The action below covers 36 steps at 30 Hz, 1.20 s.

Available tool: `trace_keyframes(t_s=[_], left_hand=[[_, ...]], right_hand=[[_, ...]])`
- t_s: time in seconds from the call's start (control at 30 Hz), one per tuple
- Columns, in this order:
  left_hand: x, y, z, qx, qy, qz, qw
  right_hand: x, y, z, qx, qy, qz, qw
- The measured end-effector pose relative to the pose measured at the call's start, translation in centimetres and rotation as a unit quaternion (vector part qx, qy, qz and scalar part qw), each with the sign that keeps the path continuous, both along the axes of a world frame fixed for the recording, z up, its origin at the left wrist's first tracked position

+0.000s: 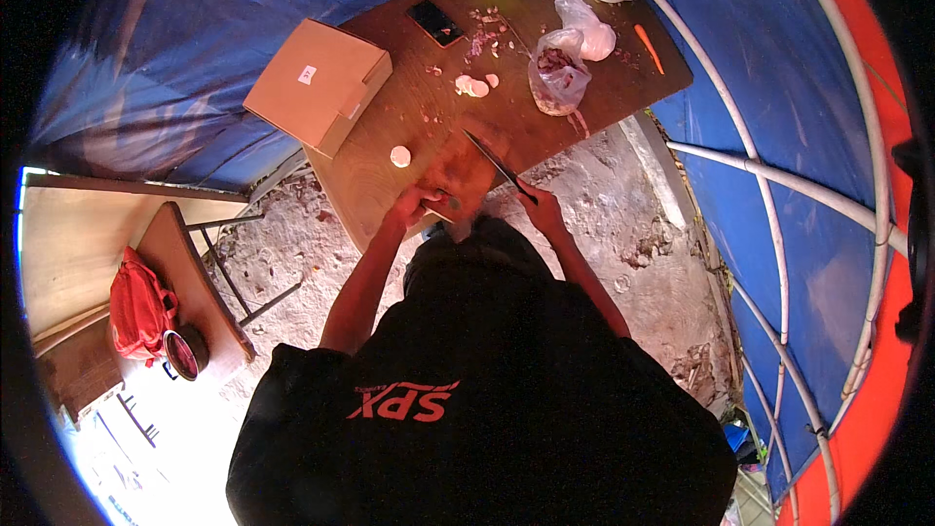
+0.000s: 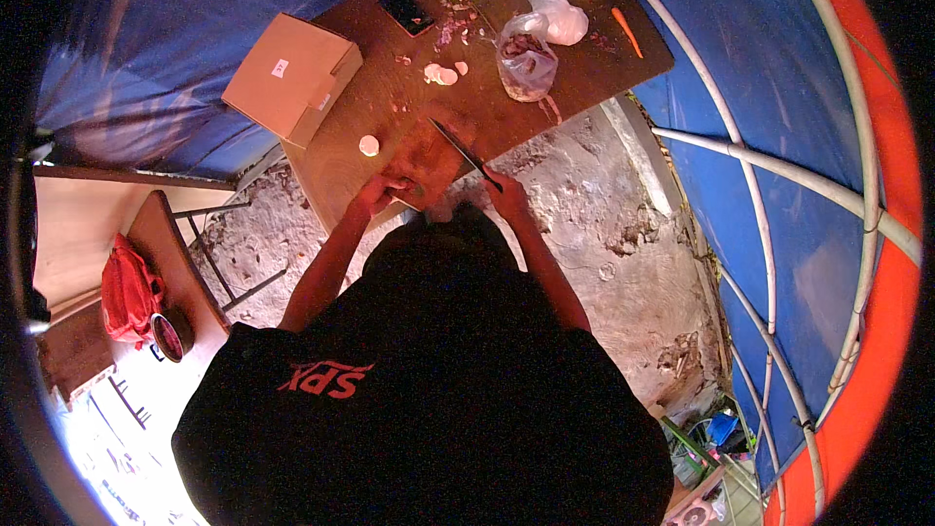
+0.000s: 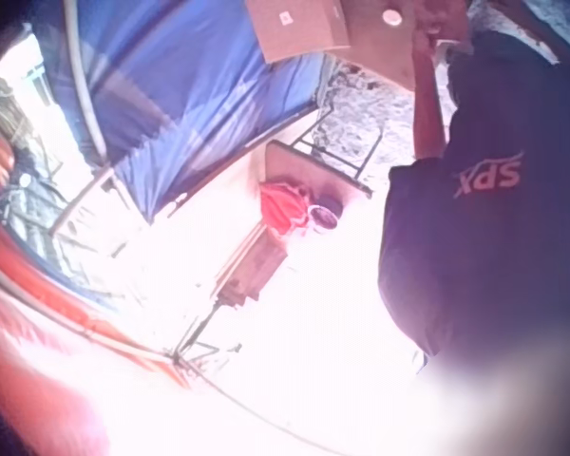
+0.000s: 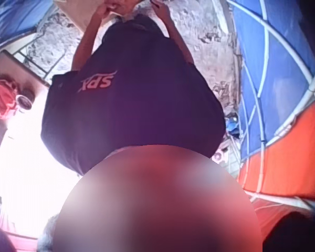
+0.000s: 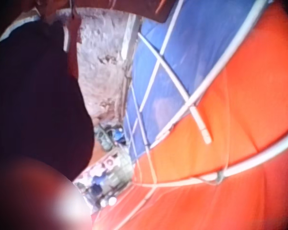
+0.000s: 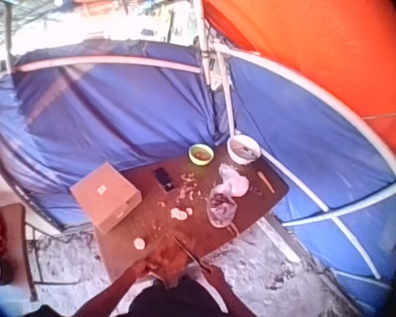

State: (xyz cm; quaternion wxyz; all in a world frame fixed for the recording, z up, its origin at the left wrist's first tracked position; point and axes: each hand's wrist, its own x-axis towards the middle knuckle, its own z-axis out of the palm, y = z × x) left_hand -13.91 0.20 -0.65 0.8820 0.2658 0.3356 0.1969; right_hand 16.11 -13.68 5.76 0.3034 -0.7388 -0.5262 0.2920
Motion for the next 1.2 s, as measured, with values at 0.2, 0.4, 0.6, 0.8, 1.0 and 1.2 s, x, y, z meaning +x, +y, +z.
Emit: trace_keyframes(t_s=[0.2,0.4,0.6,0.8,1.0,1.2], left_hand=[[-0.4,1.0,3.9,0.031,-0.017,0.027,0.999],[1.3,5.7,9.1,0.069,-0.021,0.096,0.993],[5.1,12.8,13.0,0.121,-0.036,0.163,0.979],[10.0,23.9,14.4,0.149,-0.070,0.155,0.974],[15.8,33.5,15.5,0.174,-0.038,0.168,0.969],[22.2,39.7,15.8,0.123,-0.003,0.208,0.970]], right_hand=[[-0.7,0.6,3.2,-0.039,-0.034,-0.036,0.998],[-0.3,6.4,7.5,0.084,-0.051,-0.016,0.995],[2.4,16.2,10.3,0.073,-0.018,0.008,0.997],[5.1,27.8,11.6,0.073,-0.095,0.017,0.993],[7.8,37.5,12.5,0.059,-0.053,-0.024,0.997],[13.5,44.6,9.7,0.063,-0.187,-0.006,0.980]])
